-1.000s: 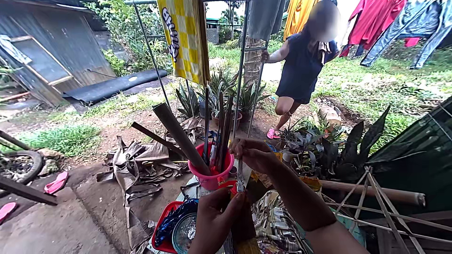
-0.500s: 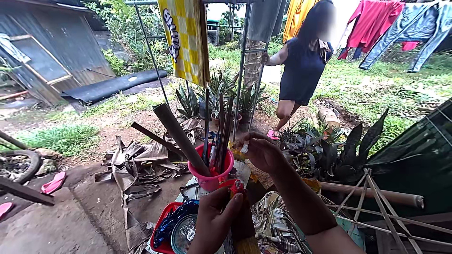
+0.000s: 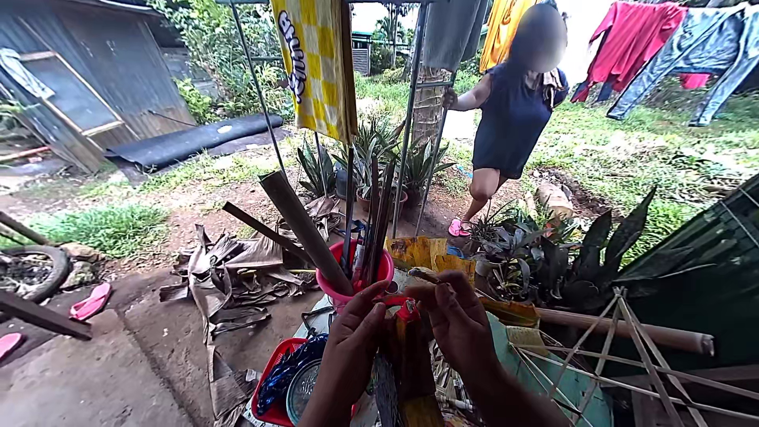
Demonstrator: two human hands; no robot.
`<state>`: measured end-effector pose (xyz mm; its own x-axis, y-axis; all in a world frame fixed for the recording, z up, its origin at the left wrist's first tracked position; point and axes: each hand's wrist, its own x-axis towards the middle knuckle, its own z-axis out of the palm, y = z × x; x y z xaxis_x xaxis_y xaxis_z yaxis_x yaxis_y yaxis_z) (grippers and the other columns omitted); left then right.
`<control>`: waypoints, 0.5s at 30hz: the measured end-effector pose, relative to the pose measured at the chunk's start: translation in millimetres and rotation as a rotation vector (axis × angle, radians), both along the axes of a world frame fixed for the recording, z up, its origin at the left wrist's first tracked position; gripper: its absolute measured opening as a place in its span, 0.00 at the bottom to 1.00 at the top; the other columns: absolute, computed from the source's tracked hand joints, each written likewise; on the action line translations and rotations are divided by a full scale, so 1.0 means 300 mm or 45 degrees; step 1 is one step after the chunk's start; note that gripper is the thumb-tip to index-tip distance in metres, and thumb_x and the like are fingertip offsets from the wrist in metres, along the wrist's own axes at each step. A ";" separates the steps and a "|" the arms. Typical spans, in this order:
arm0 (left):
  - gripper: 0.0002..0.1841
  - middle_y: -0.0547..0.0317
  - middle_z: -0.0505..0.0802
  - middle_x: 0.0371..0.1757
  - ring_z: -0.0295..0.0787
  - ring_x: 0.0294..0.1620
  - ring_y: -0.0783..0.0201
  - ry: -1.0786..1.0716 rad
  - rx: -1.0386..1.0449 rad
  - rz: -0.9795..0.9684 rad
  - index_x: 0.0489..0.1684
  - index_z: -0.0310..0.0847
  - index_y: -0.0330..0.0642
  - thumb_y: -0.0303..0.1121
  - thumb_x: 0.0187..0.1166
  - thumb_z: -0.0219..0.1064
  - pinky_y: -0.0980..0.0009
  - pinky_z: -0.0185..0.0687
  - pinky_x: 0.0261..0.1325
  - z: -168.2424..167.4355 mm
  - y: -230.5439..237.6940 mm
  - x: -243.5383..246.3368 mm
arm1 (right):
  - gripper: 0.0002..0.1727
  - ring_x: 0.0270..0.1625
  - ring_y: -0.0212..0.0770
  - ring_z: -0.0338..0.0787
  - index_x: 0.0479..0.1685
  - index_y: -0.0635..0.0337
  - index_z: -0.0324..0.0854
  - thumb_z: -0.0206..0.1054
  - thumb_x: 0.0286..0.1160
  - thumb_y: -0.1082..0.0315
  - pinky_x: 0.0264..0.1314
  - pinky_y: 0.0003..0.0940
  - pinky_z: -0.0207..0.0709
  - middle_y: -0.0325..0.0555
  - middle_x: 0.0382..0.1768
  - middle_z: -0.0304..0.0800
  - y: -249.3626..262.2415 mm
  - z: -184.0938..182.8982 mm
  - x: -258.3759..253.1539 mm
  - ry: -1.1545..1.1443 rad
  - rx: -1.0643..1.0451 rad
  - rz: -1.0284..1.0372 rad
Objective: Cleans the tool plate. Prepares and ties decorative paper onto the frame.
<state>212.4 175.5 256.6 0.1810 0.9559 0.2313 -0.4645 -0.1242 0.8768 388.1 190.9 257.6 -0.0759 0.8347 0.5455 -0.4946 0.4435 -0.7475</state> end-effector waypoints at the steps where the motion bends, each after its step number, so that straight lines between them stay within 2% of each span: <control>1: 0.21 0.46 0.91 0.61 0.94 0.52 0.58 -0.032 -0.032 -0.004 0.77 0.72 0.31 0.29 0.89 0.53 0.60 0.91 0.58 0.005 0.001 0.005 | 0.10 0.55 0.40 0.95 0.59 0.56 0.76 0.53 0.92 0.64 0.63 0.33 0.85 0.53 0.50 0.96 -0.004 -0.001 -0.006 -0.003 0.012 0.002; 4: 0.27 0.45 0.92 0.60 0.93 0.54 0.59 -0.121 -0.065 -0.041 0.83 0.62 0.32 0.26 0.83 0.61 0.63 0.89 0.59 0.008 0.005 0.013 | 0.11 0.54 0.42 0.96 0.61 0.55 0.75 0.53 0.92 0.63 0.64 0.36 0.85 0.53 0.49 0.96 -0.013 0.000 -0.012 -0.001 0.053 0.001; 5: 0.30 0.46 0.91 0.60 0.93 0.54 0.58 -0.141 -0.061 -0.063 0.85 0.59 0.33 0.27 0.82 0.63 0.63 0.90 0.59 0.007 0.006 0.013 | 0.11 0.54 0.41 0.96 0.61 0.55 0.75 0.53 0.92 0.63 0.65 0.36 0.85 0.53 0.48 0.96 -0.015 0.000 -0.014 0.005 0.056 0.003; 6: 0.32 0.46 0.91 0.60 0.93 0.55 0.57 -0.146 -0.054 -0.080 0.85 0.60 0.34 0.30 0.81 0.67 0.61 0.91 0.58 0.002 0.006 0.012 | 0.11 0.54 0.41 0.96 0.61 0.55 0.75 0.53 0.93 0.63 0.65 0.35 0.85 0.52 0.48 0.96 -0.018 0.000 -0.015 0.010 0.055 0.002; 7: 0.31 0.47 0.90 0.60 0.92 0.55 0.57 -0.128 -0.040 -0.075 0.82 0.66 0.33 0.34 0.80 0.70 0.61 0.91 0.58 -0.005 0.005 0.012 | 0.10 0.54 0.41 0.95 0.60 0.55 0.75 0.52 0.93 0.64 0.65 0.35 0.85 0.52 0.49 0.96 -0.020 0.000 -0.017 0.005 0.059 0.000; 10: 0.21 0.45 0.93 0.58 0.94 0.53 0.56 -0.060 0.030 -0.079 0.64 0.86 0.36 0.40 0.78 0.73 0.59 0.91 0.58 -0.021 0.006 0.006 | 0.11 0.55 0.39 0.95 0.61 0.55 0.75 0.51 0.93 0.64 0.63 0.34 0.86 0.48 0.50 0.95 -0.024 0.004 -0.024 -0.022 0.075 0.004; 12: 0.16 0.45 0.96 0.51 0.96 0.49 0.56 -0.062 0.015 -0.051 0.54 0.92 0.40 0.41 0.76 0.74 0.61 0.93 0.55 -0.020 -0.001 0.009 | 0.11 0.54 0.37 0.94 0.61 0.54 0.74 0.50 0.94 0.64 0.57 0.30 0.87 0.48 0.50 0.95 -0.030 0.013 -0.024 -0.045 0.084 0.013; 15: 0.07 0.52 0.97 0.42 0.97 0.43 0.62 -0.088 -0.042 -0.029 0.43 0.94 0.46 0.37 0.77 0.73 0.65 0.93 0.51 -0.015 -0.013 0.009 | 0.10 0.57 0.35 0.94 0.61 0.54 0.72 0.48 0.95 0.64 0.57 0.28 0.86 0.47 0.52 0.95 -0.036 0.025 -0.017 -0.079 0.103 0.030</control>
